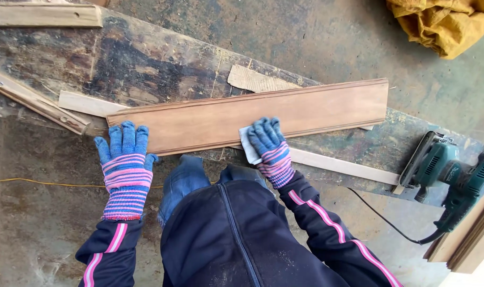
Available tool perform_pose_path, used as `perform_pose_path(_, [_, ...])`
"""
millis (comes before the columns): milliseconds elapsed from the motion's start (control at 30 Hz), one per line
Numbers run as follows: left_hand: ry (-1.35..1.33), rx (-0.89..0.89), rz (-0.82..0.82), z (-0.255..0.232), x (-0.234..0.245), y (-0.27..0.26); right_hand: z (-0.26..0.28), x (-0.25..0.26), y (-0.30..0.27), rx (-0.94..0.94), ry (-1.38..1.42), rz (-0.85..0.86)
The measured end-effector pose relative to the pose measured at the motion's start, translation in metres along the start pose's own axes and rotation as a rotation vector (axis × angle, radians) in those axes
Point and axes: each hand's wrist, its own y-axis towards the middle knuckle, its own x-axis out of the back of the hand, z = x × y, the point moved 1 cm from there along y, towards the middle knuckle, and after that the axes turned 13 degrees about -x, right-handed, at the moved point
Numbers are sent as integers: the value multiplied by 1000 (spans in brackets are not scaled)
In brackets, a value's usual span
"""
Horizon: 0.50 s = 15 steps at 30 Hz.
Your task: Manually sand a piece of wooden trim using sandpaper.
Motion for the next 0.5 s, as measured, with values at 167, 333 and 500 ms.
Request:
perform_pose_path(167, [-11, -14, -42, 4, 2, 4, -79, 25, -26, -28, -110, 68])
perform_pose_path(333, [-2, -10, -40, 3, -1, 0, -96, -17, -49, -121, -222, -163])
perform_pose_path(500, [-42, -63, -99, 7, -6, -5, -45, 0, -29, 15, -149, 61])
